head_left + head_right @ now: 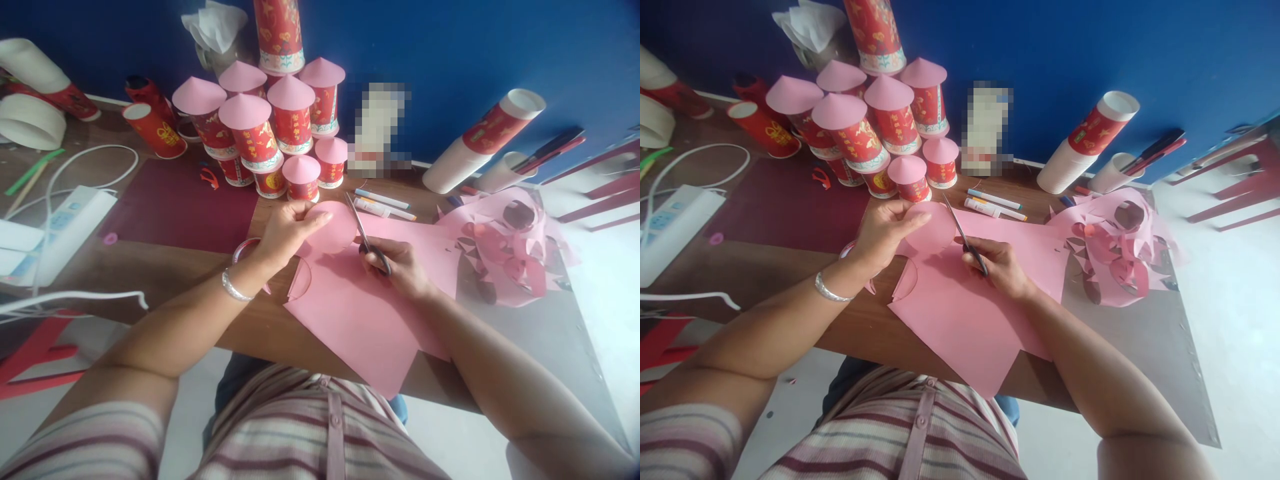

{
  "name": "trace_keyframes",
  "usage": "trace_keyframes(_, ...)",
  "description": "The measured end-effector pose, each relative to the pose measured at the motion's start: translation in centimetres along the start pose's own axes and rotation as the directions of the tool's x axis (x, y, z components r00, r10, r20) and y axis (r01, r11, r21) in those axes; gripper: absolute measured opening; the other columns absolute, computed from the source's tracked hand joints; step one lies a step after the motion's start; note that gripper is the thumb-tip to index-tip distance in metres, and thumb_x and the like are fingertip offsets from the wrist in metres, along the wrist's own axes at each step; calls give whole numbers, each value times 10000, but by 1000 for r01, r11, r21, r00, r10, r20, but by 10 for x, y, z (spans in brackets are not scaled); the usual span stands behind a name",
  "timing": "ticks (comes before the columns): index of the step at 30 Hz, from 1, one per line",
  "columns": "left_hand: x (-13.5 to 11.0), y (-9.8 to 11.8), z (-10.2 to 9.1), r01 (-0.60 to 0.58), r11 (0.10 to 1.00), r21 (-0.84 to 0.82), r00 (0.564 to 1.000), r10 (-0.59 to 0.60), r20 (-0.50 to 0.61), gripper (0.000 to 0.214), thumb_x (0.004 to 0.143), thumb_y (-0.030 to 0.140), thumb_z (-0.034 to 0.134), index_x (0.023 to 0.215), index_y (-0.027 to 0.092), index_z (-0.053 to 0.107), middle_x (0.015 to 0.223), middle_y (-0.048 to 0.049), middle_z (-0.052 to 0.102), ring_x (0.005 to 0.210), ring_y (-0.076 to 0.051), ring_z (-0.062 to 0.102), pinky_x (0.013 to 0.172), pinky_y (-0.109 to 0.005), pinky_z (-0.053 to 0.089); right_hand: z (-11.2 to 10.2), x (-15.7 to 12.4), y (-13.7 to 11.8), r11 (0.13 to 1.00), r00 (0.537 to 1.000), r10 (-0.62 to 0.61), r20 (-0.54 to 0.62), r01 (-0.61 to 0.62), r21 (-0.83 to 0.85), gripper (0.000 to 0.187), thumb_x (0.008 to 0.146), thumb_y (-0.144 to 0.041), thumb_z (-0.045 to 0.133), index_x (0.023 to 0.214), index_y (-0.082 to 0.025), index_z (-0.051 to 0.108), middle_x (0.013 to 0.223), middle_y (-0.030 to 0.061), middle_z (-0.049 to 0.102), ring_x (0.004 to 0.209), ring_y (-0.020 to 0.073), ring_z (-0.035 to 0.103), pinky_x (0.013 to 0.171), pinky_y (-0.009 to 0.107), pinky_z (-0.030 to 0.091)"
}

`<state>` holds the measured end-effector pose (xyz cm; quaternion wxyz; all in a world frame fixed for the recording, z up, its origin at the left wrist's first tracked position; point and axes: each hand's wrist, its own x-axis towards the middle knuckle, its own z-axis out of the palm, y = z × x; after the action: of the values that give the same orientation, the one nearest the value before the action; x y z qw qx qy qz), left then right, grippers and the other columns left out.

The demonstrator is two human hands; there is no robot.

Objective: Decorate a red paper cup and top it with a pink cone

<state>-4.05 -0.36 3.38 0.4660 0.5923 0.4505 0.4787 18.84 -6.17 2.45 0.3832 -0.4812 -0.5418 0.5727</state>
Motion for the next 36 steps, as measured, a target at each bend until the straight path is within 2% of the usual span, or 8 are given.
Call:
trace_keyframes(4, 0, 0, 1, 39, 999, -29, 998, -37, 43, 329, 739, 471, 835, 757, 163, 719, 740, -21, 657, 717, -151, 566, 643, -264, 454, 0, 0, 0, 1000, 1000, 4, 4, -4, 4, 626, 799, -579, 781, 1222, -120, 738, 627, -34, 516, 553, 99, 413, 502, 265, 335)
trace_keyframes(6, 0, 1, 1, 56, 997, -47, 997, -53, 59, 334, 732, 469, 839, 817, 161, 742, 798, -36, 696, 766, -166, 599, 684, -270, 478, 0, 1, 1, 1000, 1000, 1, 11, -1, 11, 620, 799, -568, 786, 1223, -119, 737, 630, -34, 517, 551, 96, 413, 502, 262, 333)
trace_keyframes(10, 1, 1, 1, 34, 998, -44, 999, -35, -21, 320, 730, 435, 843, 709, 161, 681, 670, 1, 618, 656, -126, 533, 602, -249, 427, 0, 2, 2, 999, 1000, -13, 3, 13, 36, 606, 829, -566, 760, 1234, -117, 727, 617, -31, 520, 542, 101, 424, 479, 256, 318)
trace_keyframes(13, 1, -1, 1, 47, 991, -129, 998, -53, -44, 321, 733, 429, 833, 723, 168, 647, 684, 10, 604, 643, -115, 522, 600, -248, 435, 1, 2, 1, 997, 1000, -27, 0, 27, 68, 602, 829, -563, 760, 1233, -119, 724, 629, -25, 531, 539, 102, 436, 457, 248, 304)
trace_keyframes(17, 1, -3, 3, 69, 980, -185, 996, -79, -45, 309, 741, 425, 825, 774, 168, 657, 730, 5, 611, 676, -116, 536, 626, -248, 457, 1, 2, 3, 997, 1000, -25, 12, 24, 76, 582, 828, -538, 768, 1230, -119, 723, 635, -26, 535, 529, 94, 426, 447, 242, 297)
trace_keyframes(30, -1, -8, 3, 66, 986, -154, 997, -69, -17, 279, 780, 417, 793, 764, 175, 655, 733, -3, 613, 679, -127, 544, 612, -250, 459, 1, 1, 8, 999, 1000, -11, 8, 10, 42, 612, 806, -549, 794, 1251, -135, 723, 643, -39, 520, 526, 84, 395, 501, 262, 312)
trace_keyframes(36, -1, -9, 4, 84, 978, -192, 996, -85, 3, 293, 772, 420, 806, 766, 174, 648, 742, -2, 612, 686, -124, 548, 617, -246, 465, 0, 1, 10, 999, 1000, -11, 11, 10, 37, 606, 811, -539, 795, 1258, -135, 725, 652, -37, 517, 534, 85, 398, 506, 263, 305)
